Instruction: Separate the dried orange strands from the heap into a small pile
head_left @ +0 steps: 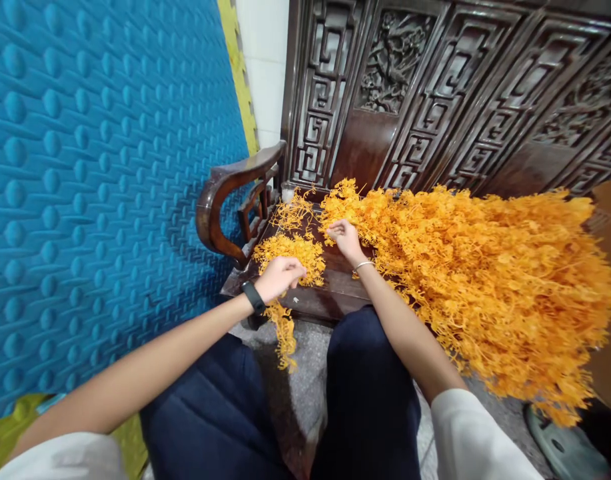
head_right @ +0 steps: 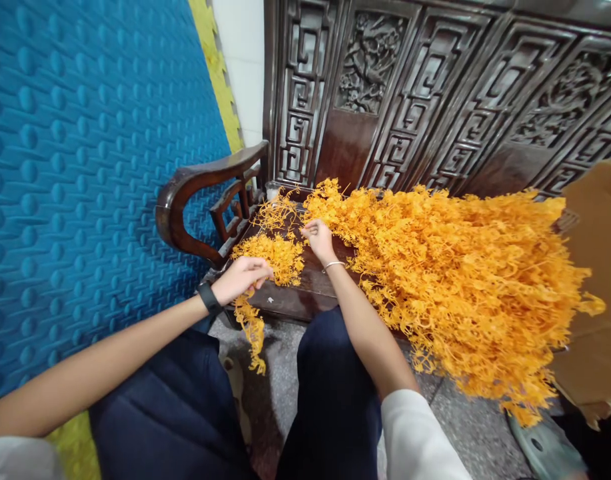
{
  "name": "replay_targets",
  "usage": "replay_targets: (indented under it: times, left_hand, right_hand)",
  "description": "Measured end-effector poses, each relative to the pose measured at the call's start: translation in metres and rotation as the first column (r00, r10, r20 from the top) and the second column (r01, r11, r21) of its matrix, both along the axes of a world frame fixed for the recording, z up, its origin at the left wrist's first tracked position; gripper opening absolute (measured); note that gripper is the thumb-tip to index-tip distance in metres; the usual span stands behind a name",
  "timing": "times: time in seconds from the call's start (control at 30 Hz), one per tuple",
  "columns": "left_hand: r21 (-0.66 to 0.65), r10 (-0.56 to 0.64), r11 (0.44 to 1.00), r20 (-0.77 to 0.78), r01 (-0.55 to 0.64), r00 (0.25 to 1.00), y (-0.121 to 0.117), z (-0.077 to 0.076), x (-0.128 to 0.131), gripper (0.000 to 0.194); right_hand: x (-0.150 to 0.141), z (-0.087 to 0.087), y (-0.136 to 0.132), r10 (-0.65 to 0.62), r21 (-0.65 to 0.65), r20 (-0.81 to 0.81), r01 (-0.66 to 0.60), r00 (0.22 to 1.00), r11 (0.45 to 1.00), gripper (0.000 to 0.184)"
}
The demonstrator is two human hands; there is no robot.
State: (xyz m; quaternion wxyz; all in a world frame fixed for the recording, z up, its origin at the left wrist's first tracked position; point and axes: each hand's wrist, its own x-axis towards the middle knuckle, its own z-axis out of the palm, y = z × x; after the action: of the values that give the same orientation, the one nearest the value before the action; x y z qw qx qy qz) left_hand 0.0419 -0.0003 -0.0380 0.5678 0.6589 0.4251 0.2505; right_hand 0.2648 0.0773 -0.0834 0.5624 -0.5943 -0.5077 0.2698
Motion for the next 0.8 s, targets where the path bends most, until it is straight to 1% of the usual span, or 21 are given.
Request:
replay_targets:
  times: [0.07, 0.13, 0.27, 0.33, 0.43, 0.5, 0.6, 0.7, 0.8]
  left_hand:
    - [-0.056, 0.056, 0.997, 0.050, -0.053, 0.997, 0.012, 0.002, -0.004, 0.016]
    - [-0.111, 0.090, 0.991, 0.126, -0.076, 0.988, 0.018, 0.005, -0.008, 0.015]
    - [-0.173, 0.132, 0.980, 0.223, -0.094, 0.966, 0.020, 0.010, -0.014, 0.019]
    - [-0.158, 0.157, 0.980, 0.244, -0.120, 0.957, 0.020, 0.012, -0.017, 0.022]
    - [-0.077, 0.179, 0.983, 0.245, -0.165, 0.953, 0.021, 0.012, -0.019, 0.022]
    - [-0.035, 0.185, 0.983, 0.230, -0.182, 0.955, 0.022, 0.012, -0.021, 0.022]
    - [-0.019, 0.185, 0.983, 0.213, -0.185, 0.960, 0.023, 0.010, -0.022, 0.026]
    - [-0.007, 0.201, 0.979, 0.222, -0.204, 0.954, 0.025, 0.010, -0.023, 0.031]
    - [0.014, 0.254, 0.964, 0.257, -0.266, 0.932, 0.028, 0.009, -0.023, 0.031]
  right_hand:
    - [-0.008, -0.005, -0.001, 0.082, 0.002, 0.040, -0.082, 0.996, 0.997, 0.026]
    - [-0.017, -0.007, -0.001, 0.150, 0.003, 0.071, -0.150, 0.986, 0.989, 0.031]
    - [-0.032, -0.008, 0.002, 0.227, -0.027, 0.106, -0.225, 0.968, 0.974, 0.034]
    - [-0.036, -0.010, 0.002, 0.258, -0.045, 0.111, -0.255, 0.960, 0.966, 0.032]
    - [-0.040, -0.013, 0.002, 0.317, -0.063, 0.132, -0.311, 0.939, 0.948, 0.029]
    - [-0.041, -0.013, 0.001, 0.329, -0.052, 0.169, -0.325, 0.929, 0.944, 0.027]
    - [-0.041, -0.007, 0.000, 0.304, -0.004, 0.176, -0.308, 0.936, 0.951, 0.028]
    - [-0.044, 0.005, -0.007, 0.277, 0.003, 0.067, -0.278, 0.959, 0.961, 0.028]
    - [-0.055, 0.021, -0.025, 0.313, 0.019, -0.060, -0.312, 0.948, 0.950, 0.028]
